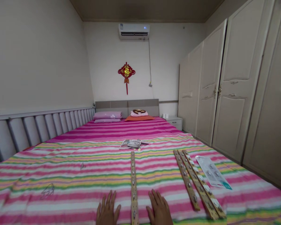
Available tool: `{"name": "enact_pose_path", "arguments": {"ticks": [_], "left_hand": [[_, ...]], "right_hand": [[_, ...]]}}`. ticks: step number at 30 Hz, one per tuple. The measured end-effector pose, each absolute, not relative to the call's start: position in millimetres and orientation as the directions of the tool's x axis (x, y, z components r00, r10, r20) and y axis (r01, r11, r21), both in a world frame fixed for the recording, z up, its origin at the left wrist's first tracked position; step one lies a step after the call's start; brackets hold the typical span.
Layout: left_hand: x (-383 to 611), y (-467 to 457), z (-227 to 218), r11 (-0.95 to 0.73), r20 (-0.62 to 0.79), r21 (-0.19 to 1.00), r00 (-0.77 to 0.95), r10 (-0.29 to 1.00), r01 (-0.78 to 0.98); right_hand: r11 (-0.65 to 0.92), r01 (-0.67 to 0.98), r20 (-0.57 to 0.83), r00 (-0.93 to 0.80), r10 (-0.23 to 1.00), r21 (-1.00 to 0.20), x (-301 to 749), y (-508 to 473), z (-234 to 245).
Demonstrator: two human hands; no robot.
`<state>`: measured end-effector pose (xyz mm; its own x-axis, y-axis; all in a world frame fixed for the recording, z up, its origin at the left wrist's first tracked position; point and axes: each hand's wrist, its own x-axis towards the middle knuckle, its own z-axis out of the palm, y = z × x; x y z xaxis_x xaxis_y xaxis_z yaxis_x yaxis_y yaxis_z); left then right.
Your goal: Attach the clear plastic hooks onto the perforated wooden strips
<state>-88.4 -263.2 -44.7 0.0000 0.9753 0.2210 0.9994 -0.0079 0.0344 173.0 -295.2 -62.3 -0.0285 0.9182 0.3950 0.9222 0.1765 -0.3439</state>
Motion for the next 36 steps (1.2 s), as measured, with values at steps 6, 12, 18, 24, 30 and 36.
{"name": "enact_pose_path", "arguments": {"ticks": [6,12,18,24,30,36], "left_hand": [[-90,-263,-47,-0.03,0.22,0.086,0.01,0.975,0.996],[-90,-261,-55,-0.04,0.256,0.091,0.015,0.967,0.995],[-95,-261,-60,-0.074,0.254,0.116,0.042,0.966,0.991],[-93,-262,-62,-0.073,0.281,0.131,0.034,0.959,0.989],[-94,-254,-72,-0.056,0.269,0.123,0.021,0.963,0.991],[-93,-253,-79,-0.025,0.319,0.083,-0.003,0.948,0.996]], "right_hand": [[0.159,0.907,0.327,-0.025,0.945,-0.389,174,-299,-46],[0.161,0.877,0.3,-0.02,0.954,-0.453,179,-301,-42],[0.167,0.854,0.28,-0.026,0.96,-0.493,180,-307,-39],[0.179,0.854,0.268,-0.049,0.962,-0.488,183,-308,-44],[0.223,0.879,0.298,-0.098,0.95,-0.421,190,-302,-60],[0.255,0.889,0.342,-0.121,0.932,-0.381,195,-292,-78]]}}
